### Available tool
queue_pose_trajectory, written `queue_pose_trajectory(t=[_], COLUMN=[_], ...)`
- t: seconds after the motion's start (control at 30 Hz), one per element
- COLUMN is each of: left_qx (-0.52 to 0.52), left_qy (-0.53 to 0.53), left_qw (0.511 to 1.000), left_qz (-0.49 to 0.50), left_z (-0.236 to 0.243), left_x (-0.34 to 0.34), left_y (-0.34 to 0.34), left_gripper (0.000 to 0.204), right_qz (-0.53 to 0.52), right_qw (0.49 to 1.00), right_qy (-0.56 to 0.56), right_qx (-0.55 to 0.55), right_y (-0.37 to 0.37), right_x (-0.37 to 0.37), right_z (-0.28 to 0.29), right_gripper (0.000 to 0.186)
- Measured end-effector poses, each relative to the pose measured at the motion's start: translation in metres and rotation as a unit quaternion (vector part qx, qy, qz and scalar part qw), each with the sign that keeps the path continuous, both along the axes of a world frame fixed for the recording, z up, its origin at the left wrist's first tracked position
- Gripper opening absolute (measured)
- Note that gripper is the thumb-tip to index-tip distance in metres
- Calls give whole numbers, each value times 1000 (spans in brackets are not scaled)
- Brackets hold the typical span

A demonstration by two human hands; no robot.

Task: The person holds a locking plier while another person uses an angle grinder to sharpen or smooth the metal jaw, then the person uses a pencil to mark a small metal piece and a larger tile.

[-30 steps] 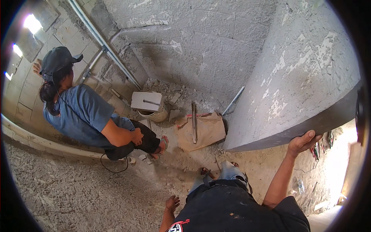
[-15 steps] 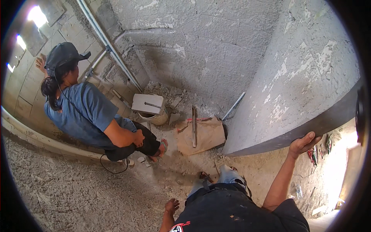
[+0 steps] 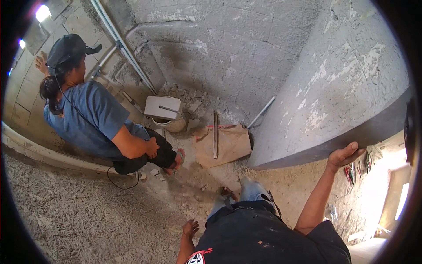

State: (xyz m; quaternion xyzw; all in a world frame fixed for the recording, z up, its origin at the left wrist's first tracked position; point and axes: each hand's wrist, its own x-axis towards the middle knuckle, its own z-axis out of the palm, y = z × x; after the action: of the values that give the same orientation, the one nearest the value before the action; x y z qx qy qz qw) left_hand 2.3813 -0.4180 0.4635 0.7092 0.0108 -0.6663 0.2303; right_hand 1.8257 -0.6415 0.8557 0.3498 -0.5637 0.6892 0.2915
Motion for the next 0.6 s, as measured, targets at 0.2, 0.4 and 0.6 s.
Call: queue_pose_trajectory(t=[0.2, 0.4, 0.6], left_qx=[-5, -5, -11], left_qy=[3, 6, 17], left_qw=[1000, 1000, 1000], left_qz=[22, 24, -6], left_z=[-3, 11, 12], left_x=[-5, -9, -14], left_y=[15, 18, -8], left_gripper=[55, 53, 50], right_qz=[-6, 1, 3], right_qw=[1000, 1000, 1000], right_qy=[10, 4, -25], right_qx=[17, 11, 4], right_y=[-2, 1, 6], right_x=[1, -2, -8], right_z=[1, -2, -9], right_gripper=[64, 63, 61])
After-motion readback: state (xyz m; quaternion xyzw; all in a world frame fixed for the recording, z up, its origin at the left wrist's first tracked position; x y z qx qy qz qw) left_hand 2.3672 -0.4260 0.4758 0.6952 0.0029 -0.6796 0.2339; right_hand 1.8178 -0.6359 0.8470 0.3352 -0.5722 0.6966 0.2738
